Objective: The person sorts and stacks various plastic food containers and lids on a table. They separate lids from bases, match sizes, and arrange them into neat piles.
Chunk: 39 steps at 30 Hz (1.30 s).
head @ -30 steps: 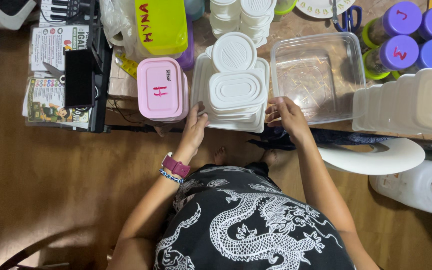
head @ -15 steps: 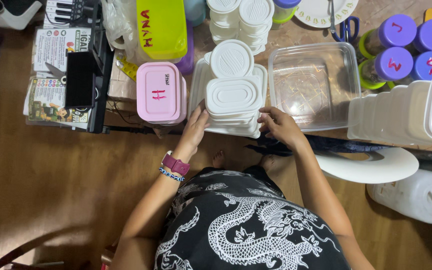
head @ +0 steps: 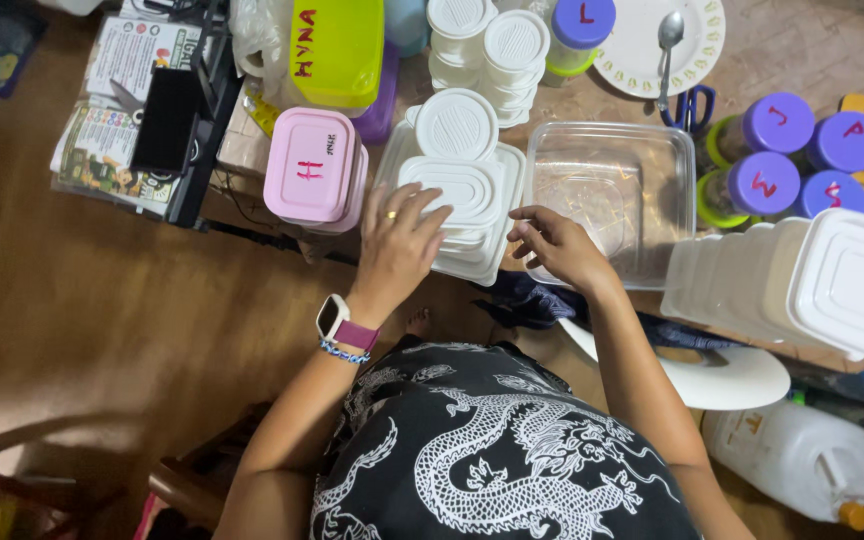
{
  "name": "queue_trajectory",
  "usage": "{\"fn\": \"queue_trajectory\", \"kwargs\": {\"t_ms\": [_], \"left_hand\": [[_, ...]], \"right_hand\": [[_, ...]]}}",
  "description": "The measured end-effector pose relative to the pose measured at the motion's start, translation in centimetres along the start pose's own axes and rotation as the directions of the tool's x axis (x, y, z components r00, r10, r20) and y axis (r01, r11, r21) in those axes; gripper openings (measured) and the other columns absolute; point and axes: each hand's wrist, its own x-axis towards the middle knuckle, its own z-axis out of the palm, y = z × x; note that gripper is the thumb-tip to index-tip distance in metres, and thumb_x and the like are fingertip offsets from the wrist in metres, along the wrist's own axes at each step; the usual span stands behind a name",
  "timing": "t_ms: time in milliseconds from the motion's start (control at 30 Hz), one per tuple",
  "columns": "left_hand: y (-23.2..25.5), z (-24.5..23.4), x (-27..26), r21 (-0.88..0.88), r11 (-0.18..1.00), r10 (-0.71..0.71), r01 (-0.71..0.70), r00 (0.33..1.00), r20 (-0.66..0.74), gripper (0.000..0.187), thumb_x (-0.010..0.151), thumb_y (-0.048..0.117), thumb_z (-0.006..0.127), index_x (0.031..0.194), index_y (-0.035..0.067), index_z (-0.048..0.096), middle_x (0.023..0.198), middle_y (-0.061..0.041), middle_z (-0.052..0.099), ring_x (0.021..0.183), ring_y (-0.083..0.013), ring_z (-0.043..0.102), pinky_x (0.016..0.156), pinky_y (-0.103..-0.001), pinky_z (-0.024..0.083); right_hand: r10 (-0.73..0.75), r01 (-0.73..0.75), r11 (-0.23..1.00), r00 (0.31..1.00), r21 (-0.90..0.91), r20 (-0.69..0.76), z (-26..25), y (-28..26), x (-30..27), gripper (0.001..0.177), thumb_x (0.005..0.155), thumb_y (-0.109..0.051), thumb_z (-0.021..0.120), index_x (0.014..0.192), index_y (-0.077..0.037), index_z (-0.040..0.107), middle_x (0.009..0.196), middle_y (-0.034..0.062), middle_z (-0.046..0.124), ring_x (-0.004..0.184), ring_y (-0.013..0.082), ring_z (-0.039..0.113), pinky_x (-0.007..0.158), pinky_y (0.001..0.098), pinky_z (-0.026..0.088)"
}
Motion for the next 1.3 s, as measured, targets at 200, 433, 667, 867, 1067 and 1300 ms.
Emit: {"fn": "queue_trajectory", "kwargs": {"t_ms": [200, 433, 667, 867, 1067, 1300], "left_hand": [[2.7, 2.1, 1.3, 0.064, 0.998, 0.027, -0.028, 1.0, 0.014, 0.038, 0.082, 0.014, 0.078, 0.119, 0.008, 0.07, 0.116, -0.004, 0.064, 0.115, -0.0238, 0.058, 0.12, -0.06, 0.028], [3.4, 3.4, 1.7, 0.185, 0.982, 0.044, -0.043, 0.999, -0.002, 0.031, 0.086, 0.006, 0.073, 0.117, 0.009, 0.07, 0.106, -0.004, 0.064, 0.104, -0.0217, 0.063, 0.116, -0.05, 0.039], [6.7, 0.8, 1.6, -0.197, 0.978, -0.084, 0.062, 0.991, -0.103, 0.036, 0.079, 0.007, 0.08, 0.114, 0.008, 0.07, 0.107, -0.006, 0.066, 0.103, -0.0269, 0.065, 0.089, -0.039, 0.054], [7.9, 0.3, 2.1, -0.615, 0.754, -0.243, 0.229, 0.968, 0.063, 0.041, 0.08, 0.025, 0.087, 0.114, 0.009, 0.07, 0.102, -0.002, 0.067, 0.097, -0.0157, 0.069, 0.089, -0.033, 0.058], [6.1, -0.7, 2.6, -0.593, 0.803, -0.004, -0.057, 0.995, -0.101, 0.09, 0.069, 0.043, 0.094, 0.142, 0.01, 0.053, 0.142, -0.015, 0.052, 0.135, -0.0321, 0.052, 0.115, -0.041, 0.044], [4.1, -0.9, 4.2, -0.644, 0.765, 0.149, -0.01, 0.975, 0.162, 0.119, 0.071, 0.053, 0.093, 0.163, 0.009, 0.031, 0.16, -0.018, 0.045, 0.15, -0.0346, 0.046, 0.125, -0.044, 0.04]], "right_hand": [[-0.042, 0.048, 0.998, 0.993, -0.049, 0.109, -2.0, 0.3, -0.3, 0.037, 0.102, -0.026, 0.057, 0.133, -0.006, 0.061, 0.105, 0.0068, 0.073, 0.086, 0.0157, 0.072, 0.072, 0.0308, 0.059], [-0.049, 0.052, 0.999, 0.97, -0.006, 0.238, -2.6, 0.3, 0.0, 0.038, 0.101, -0.025, 0.058, 0.134, -0.007, 0.061, 0.103, 0.0053, 0.074, 0.084, 0.0135, 0.071, 0.072, 0.0307, 0.06], [-0.618, 0.597, 0.75, 0.786, -0.285, 0.023, -1.9, -1.2, -1.9, 0.102, 0.075, -0.03, 0.09, 0.156, -0.003, 0.034, 0.151, 0.0224, 0.045, 0.133, 0.0341, 0.053, 0.099, 0.04, 0.053], [-0.729, 0.664, 0.647, 0.682, -0.375, -0.05, -1.8, -1.7, -2.6, 0.125, 0.062, -0.033, 0.099, 0.159, 0.001, 0.028, 0.155, 0.0235, 0.045, 0.143, 0.0382, 0.049, 0.117, 0.0457, 0.043], [-0.715, 0.624, 0.66, 0.693, -0.418, -0.093, -1.7, -1.7, -3.3, 0.107, 0.067, -0.026, 0.095, 0.155, -0.001, 0.039, 0.146, 0.0211, 0.056, 0.137, 0.0344, 0.059, 0.115, 0.0425, 0.048], [-0.716, 0.655, 0.668, 0.696, -0.355, -0.063, -1.3, -2.4, -4.2, 0.103, 0.07, -0.027, 0.093, 0.156, 0.0, 0.042, 0.147, 0.0204, 0.057, 0.136, 0.0328, 0.059, 0.113, 0.0406, 0.049]]}}
